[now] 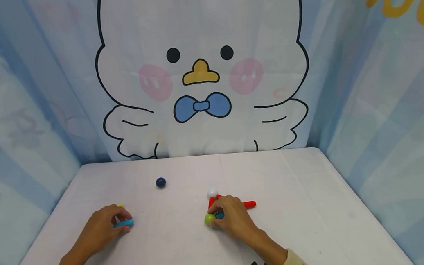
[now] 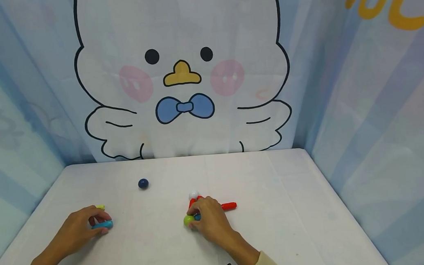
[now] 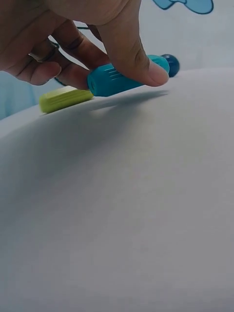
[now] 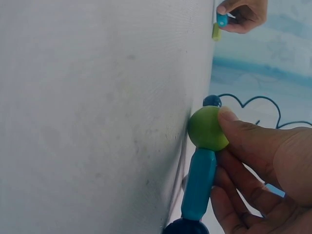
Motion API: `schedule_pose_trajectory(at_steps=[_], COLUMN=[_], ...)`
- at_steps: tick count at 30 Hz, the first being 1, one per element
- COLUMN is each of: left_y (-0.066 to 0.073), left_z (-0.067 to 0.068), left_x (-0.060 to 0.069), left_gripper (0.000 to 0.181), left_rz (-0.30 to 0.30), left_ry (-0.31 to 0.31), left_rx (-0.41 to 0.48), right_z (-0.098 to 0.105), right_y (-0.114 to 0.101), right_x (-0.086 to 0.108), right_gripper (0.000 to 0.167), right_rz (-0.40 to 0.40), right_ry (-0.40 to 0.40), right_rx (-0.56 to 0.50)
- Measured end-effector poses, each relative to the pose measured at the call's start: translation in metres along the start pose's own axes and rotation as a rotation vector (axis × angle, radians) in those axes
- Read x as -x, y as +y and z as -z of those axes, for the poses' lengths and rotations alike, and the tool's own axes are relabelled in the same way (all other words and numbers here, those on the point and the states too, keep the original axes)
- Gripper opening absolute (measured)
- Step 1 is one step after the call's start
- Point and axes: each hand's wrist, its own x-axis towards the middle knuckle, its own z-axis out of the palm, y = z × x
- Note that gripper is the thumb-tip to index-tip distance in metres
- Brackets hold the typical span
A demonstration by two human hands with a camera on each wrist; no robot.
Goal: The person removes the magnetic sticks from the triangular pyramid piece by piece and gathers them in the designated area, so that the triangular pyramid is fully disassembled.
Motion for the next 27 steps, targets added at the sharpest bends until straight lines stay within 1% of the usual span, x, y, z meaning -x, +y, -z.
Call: schedule_pose_trajectory(at_steps=[6,11,19,24,27], left_y=[-0.014,-0.021,-0.023,-0.021,-0.018], left_z=[0.004,0.005,0.006,0.008,0.009], left_x=[0.0,-0.001,-0.002,-0.003,-0.002], left_gripper=[0.025,0.024,0.026,0.031,0.033], left_rz=[0.013,0.012,-0.01,0.011,0.015], left_ry=[0.008,0.009,0.011,-0.005,0.007], left_rx=[-0.024,-0.029,-0.033,-0.037,-0.053], right_z=[-0.001,-0.001,0.001,0.002,0.002], right_y=[0.001,0.001,-0.001,-0.001,-0.001], right_x=[0.0,0.0,0.0,0.002,0.002], right_gripper=[0.026,0.027,0.027,0.026,0.026], right_rz=[-0.004,0.001,0.005,0.018,0.019], right_ry=[-0.005,-0.003,-0.006,0.0,0.005], right_rx=[0.011,0.012,0.01,0.005,-0.004])
